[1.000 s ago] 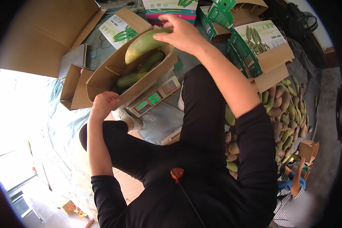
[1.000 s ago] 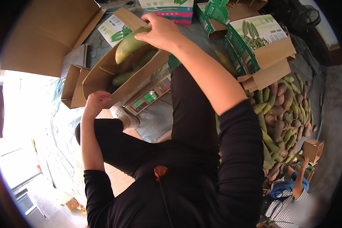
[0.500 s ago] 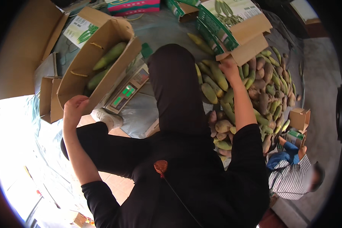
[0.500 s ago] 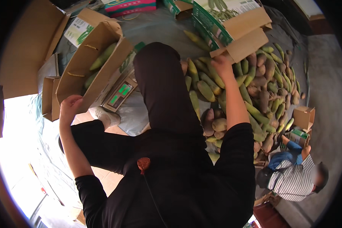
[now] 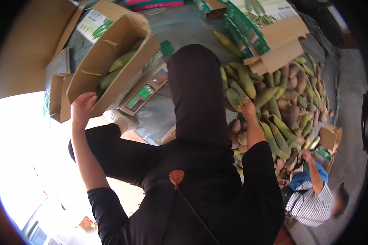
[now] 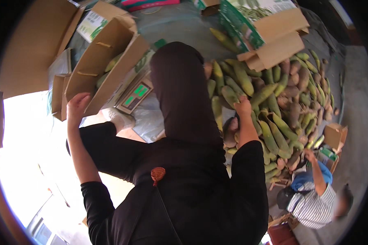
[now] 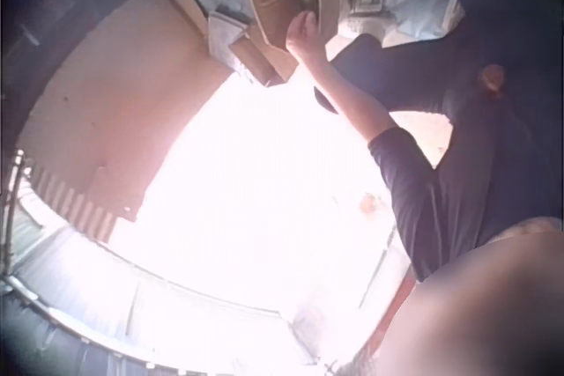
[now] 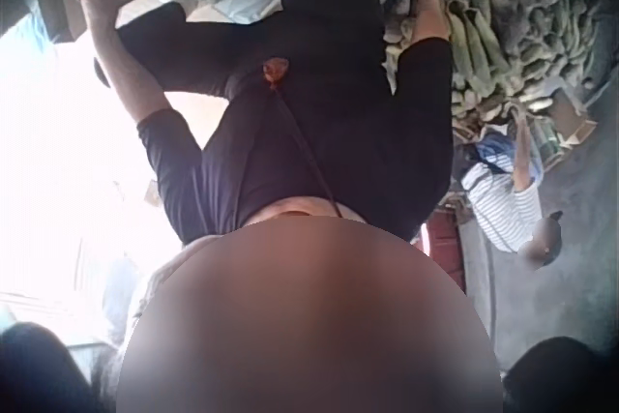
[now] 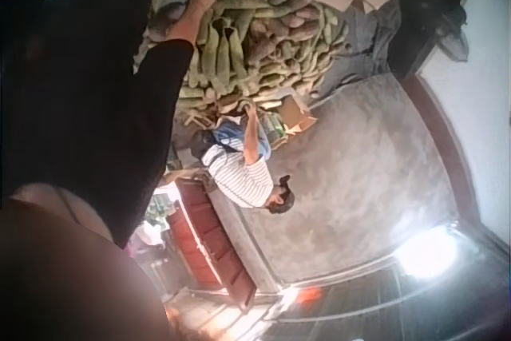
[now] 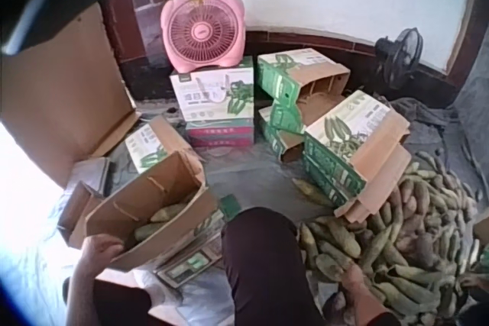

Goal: Weighing and packing large produce items into cardboard boxes on the floor.

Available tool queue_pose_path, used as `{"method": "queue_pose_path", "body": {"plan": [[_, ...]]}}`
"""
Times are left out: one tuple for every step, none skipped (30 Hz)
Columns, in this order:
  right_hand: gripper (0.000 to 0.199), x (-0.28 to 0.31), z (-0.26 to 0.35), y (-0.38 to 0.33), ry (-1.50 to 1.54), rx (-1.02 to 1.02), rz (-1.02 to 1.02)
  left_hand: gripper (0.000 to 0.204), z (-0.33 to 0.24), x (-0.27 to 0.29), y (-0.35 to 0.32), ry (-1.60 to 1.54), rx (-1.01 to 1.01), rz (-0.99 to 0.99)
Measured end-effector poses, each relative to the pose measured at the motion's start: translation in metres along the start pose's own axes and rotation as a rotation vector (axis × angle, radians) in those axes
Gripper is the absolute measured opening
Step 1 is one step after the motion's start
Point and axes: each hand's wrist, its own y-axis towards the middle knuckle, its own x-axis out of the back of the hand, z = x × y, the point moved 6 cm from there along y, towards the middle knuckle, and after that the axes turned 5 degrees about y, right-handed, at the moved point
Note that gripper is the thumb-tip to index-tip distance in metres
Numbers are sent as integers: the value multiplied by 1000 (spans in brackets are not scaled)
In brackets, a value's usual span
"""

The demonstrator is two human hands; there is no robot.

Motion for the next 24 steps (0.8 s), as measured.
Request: {"method": "queue_pose_path", "body": {"plan": [[50,3,3,3,-66,48,-58,18,-1,-3,3,8,-32,-27],[56,1,8,6,-130,97,-118,17,-3,-5,6,17,-64,-54],[65,-4,33,7,-161,-82,26,16,3,-1,1,40,-58,-78],[65,-3,54,8,-155,-49,47,15,4,2,-2,46,-65,-95],[67,-2,68,9,-185,-37,54,15,4,5,-4,52,-82,-115],[69,-2,72,12,-219,-41,47,16,1,4,-1,61,-75,-97],[70,-8,71,19,-264,-8,59,16,-1,3,0,52,-74,-104],[70,-14,72,21,-266,4,64,17,-1,2,0,43,-74,-110],[70,-23,75,22,-300,16,101,17,0,3,1,46,-62,-118],[70,-29,75,24,-334,26,136,18,1,2,1,53,-57,-110],[70,-32,75,27,-336,36,139,18,3,1,1,59,-55,-101],[68,-33,77,27,-361,8,146,18,6,2,1,60,-44,-106],[67,-33,78,26,-385,-22,151,18,8,1,1,69,-57,-104],[67,-35,83,25,-388,-15,154,19,9,0,1,77,-71,-101],[65,-38,85,22,-392,-77,183,19,10,2,1,77,-64,-104],[63,-38,87,18,-396,-140,211,19,10,3,0,83,-54,-98],[63,-41,88,13,-399,-133,212,19,10,4,0,88,-44,-92],[61,-41,84,8,-374,-114,191,19,9,3,2,79,-46,-97],[60,-43,84,3,-344,-89,177,18,9,3,2,83,-42,-89],[60,-43,82,0,-346,-81,174,18,9,3,3,86,-38,-81],[61,-39,82,-2,-342,-40,142,18,9,3,3,84,-36,-88],[63,-36,83,-4,-337,5,112,17,10,3,2,77,-38,-87],[63,-33,80,-7,-337,16,109,17,11,3,1,71,-41,-86],[64,-25,75,-7,-237,4,52,17,10,5,1,67,-40,-98]]}}
